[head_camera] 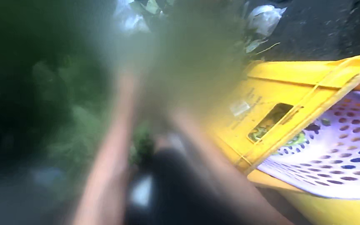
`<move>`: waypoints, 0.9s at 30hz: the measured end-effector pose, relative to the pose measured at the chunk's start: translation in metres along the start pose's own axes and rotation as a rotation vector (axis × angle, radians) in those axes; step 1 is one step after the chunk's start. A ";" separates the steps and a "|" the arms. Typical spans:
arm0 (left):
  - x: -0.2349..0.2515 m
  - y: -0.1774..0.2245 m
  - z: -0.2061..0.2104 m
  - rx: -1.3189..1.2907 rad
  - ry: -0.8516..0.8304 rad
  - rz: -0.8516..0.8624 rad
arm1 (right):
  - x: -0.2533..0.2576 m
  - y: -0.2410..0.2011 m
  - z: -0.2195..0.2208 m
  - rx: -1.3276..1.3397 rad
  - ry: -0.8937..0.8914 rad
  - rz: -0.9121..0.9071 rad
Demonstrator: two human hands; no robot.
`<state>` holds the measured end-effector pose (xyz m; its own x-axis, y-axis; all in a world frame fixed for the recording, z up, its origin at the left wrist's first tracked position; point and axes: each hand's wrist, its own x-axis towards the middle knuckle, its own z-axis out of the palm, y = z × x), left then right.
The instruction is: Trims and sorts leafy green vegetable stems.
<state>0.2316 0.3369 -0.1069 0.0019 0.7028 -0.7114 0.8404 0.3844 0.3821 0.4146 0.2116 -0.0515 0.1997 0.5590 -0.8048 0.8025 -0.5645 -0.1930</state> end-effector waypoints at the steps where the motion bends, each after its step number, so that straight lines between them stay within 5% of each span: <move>1: 0.001 -0.004 -0.005 -0.064 -0.050 0.005 | 0.003 0.005 0.003 0.025 -0.041 0.033; 5: -0.030 -0.021 -0.060 -0.395 -0.102 0.069 | 0.016 0.021 0.015 0.368 -0.186 0.005; 10: -0.082 -0.021 -0.106 0.028 0.104 0.055 | -0.013 0.006 0.010 0.920 -0.113 -0.178; 15: -0.144 -0.006 -0.080 -0.121 -0.215 0.249 | -0.038 -0.029 -0.024 1.302 -0.175 -0.291; 19: -0.172 -0.007 -0.068 -0.043 -0.144 0.416 | -0.050 -0.062 -0.045 1.074 -0.261 -0.624; 21: -0.183 -0.022 -0.100 -0.100 -0.126 0.433 | -0.046 -0.075 -0.058 0.914 -0.308 -0.819; 23: -0.201 -0.062 -0.150 -0.163 -0.098 0.460 | -0.018 -0.078 -0.053 0.814 -0.139 -0.923; 25: -0.239 -0.100 -0.215 -0.258 -0.091 0.320 | 0.020 -0.086 -0.036 0.627 0.131 -0.739; 27: -0.292 -0.117 -0.280 -0.370 -0.013 -0.170 | 0.048 -0.099 -0.028 0.490 0.108 -0.421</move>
<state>-0.0188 0.2542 0.2209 -0.1117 0.6043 -0.7889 0.5777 0.6855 0.4432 0.3602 0.3113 -0.0557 -0.0002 0.8362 -0.5485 0.4805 -0.4809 -0.7334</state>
